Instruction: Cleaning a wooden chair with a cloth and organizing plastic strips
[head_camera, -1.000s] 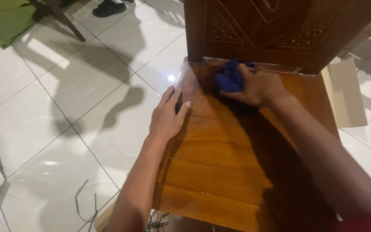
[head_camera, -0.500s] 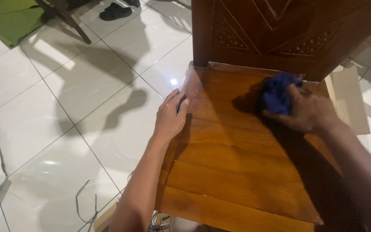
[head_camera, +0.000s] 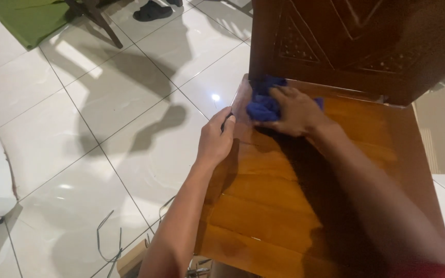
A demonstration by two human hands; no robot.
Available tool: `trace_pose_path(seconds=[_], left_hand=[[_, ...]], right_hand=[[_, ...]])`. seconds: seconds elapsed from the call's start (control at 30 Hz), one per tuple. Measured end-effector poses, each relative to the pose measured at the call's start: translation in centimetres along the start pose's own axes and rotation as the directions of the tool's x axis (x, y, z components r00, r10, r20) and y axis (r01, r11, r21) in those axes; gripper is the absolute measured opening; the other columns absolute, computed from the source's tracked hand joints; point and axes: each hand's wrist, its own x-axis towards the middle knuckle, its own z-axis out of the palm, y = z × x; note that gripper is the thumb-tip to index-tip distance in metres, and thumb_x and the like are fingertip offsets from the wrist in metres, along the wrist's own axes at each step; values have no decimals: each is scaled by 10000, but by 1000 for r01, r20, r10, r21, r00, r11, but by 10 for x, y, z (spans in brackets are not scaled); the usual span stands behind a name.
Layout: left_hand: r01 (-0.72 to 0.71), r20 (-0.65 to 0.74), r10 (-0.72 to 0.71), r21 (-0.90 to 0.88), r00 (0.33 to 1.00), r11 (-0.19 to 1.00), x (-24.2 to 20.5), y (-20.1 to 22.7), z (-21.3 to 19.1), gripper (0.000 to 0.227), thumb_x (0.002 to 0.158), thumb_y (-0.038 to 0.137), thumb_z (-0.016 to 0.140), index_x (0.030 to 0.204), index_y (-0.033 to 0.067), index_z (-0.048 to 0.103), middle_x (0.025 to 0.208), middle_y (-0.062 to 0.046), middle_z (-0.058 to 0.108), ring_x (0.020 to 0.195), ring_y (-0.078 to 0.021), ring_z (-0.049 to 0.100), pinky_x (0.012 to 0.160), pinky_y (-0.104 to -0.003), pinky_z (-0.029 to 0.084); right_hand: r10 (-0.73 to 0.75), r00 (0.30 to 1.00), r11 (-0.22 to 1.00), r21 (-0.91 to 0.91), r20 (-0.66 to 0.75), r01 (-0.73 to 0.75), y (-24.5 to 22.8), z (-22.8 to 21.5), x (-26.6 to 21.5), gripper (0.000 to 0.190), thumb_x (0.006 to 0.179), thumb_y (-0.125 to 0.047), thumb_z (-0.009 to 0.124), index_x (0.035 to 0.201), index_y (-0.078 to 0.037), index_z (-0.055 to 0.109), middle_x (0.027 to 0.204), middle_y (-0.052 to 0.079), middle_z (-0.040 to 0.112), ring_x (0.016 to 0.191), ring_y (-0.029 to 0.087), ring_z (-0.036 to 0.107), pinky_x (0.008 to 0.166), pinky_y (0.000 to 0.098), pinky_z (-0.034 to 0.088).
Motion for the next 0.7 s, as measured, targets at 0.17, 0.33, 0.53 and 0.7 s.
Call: trace_pose_path(seconds=[0.17,0.33,0.53,0.7], left_hand=[[29,-47,-30,-13,998,999,3,-7,6,481,1040,338,417,1306,13,649,1280,-233,669,1246,-385,619,1059,-511,486],[40,-92,-48,-92,995,995,0,-4,2,479,1047,324,361,1304,10,617,1245,-262,670,1241,-406,613,1044,-536,486],[58,-79,-67,-101,995,993,-4,-1,-3,648,1081,423,273,1466,-56,477,1434,-319,544,1388,-433,482,1194,-551,327],[89,-121,-105,-128,987,988,-1,-7,-1,679,1075,480,242,1465,-8,509,1344,-242,647,1330,-382,565,1153,-554,391]], right_hand=[[-58,996,997,44,-63,61,-6,51,56,908,751,-667,747,1427,-104,521,1459,211,527,1370,433,505,1113,524,443],[-125,988,992,16,-92,127,-26,56,55,853,742,-663,735,1422,-174,574,1448,121,552,1375,359,520,1061,497,496],[-170,985,982,84,17,168,-16,40,-14,735,731,-464,805,1361,-148,593,1432,126,584,1365,363,540,1096,490,480],[-11,998,994,107,-62,17,9,52,-3,757,784,-460,749,1398,-63,554,1402,215,570,1348,430,526,1124,536,440]])
